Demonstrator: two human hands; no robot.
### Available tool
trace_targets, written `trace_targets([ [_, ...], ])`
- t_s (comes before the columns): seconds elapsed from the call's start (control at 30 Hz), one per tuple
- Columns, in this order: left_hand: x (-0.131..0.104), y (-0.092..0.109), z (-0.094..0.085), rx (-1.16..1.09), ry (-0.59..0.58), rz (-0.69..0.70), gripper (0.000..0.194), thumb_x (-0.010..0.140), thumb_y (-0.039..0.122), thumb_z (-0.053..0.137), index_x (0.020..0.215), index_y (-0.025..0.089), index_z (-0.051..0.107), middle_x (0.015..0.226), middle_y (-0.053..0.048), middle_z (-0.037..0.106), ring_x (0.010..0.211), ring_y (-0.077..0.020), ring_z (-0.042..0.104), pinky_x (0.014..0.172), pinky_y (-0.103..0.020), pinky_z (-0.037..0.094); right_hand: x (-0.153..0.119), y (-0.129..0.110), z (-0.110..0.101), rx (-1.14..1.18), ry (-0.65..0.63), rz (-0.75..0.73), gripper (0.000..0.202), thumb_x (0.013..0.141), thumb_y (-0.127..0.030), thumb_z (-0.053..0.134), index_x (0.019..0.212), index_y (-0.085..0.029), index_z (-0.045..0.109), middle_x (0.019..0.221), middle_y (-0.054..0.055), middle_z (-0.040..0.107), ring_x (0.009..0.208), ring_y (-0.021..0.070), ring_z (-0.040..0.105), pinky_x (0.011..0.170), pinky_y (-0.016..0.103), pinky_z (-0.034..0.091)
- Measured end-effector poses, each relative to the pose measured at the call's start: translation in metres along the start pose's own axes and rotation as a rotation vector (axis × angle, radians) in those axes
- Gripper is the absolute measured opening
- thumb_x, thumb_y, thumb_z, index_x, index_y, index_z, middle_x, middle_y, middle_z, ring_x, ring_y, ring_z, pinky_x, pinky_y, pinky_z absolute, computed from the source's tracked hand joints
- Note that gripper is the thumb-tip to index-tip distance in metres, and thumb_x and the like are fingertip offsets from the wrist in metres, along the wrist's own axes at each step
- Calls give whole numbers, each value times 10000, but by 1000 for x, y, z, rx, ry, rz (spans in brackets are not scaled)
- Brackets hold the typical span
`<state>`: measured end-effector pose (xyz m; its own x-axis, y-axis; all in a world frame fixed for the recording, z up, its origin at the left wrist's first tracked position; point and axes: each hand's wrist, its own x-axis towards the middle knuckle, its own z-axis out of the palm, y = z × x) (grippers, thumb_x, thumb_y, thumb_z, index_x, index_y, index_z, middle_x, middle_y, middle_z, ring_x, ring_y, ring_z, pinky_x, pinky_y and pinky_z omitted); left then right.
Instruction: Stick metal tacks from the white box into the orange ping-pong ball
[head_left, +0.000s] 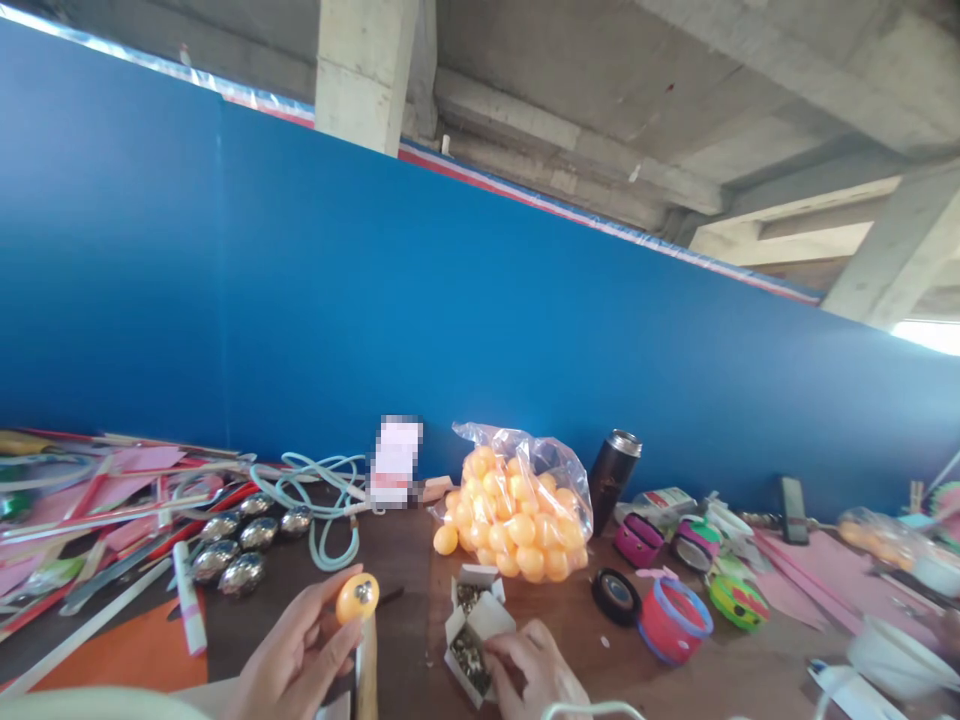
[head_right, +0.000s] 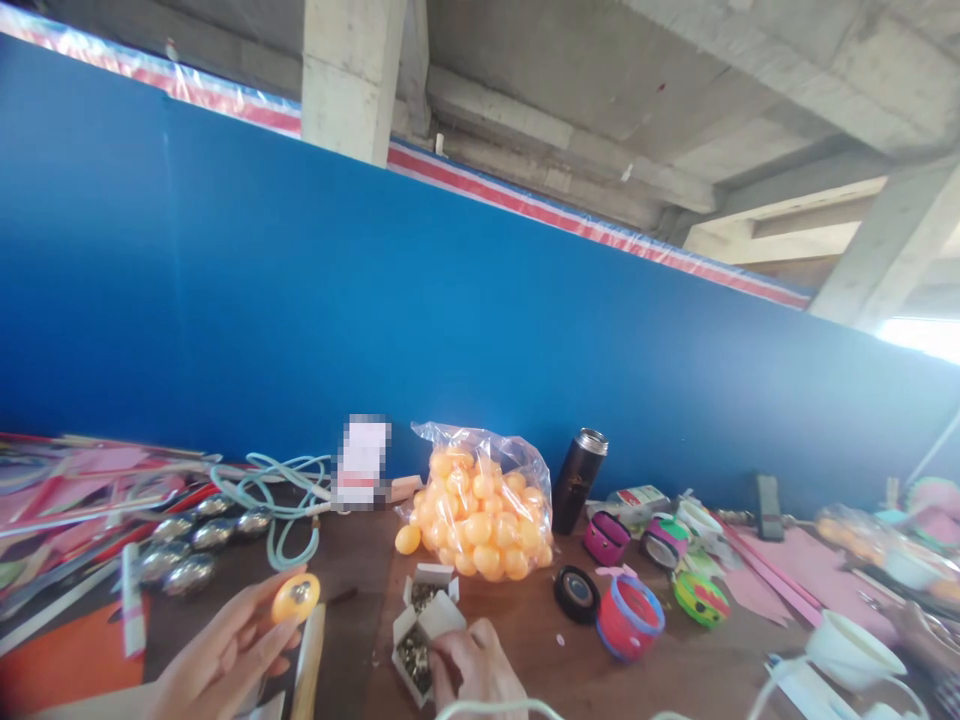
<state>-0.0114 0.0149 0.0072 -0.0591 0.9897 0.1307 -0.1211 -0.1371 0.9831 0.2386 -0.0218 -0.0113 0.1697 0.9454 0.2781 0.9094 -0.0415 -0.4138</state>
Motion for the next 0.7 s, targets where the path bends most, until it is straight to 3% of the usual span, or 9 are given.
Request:
trace_targets([
  [0.13, -1, -6, 0, 15, -116, -17, 514, 705, 496, 695, 1141, 244, 592, 718, 9, 597, 783, -218, 648, 584, -234, 549, 6, -12, 0, -169, -84, 39, 161, 827, -328, 541, 806, -349, 699, 845, 13, 620, 793, 174, 645, 619, 229, 428],
  [0.3, -5, -5, 7, -17, -25, 0, 501, 709, 499, 679, 1135, 246, 601, 728, 11, 590, 694, -182, 618, 545, -213, 523, 12, -18, 2, -181, -172, 86, 151, 762, -283, 605, 808, -384, 707, 880, 0, 642, 829, 187, 656, 640, 246, 417],
  [0.7, -10, -3, 12, -13, -66, 69, 463, 720, 501, 671, 1102, 241, 644, 838, -28, 653, 589, -135, 557, 528, -216, 503, 13, -21, 7, -235, -177, 70, 128, 759, -219, 580, 723, -305, 668, 847, -5, 641, 749, 172, 653, 572, 239, 339],
])
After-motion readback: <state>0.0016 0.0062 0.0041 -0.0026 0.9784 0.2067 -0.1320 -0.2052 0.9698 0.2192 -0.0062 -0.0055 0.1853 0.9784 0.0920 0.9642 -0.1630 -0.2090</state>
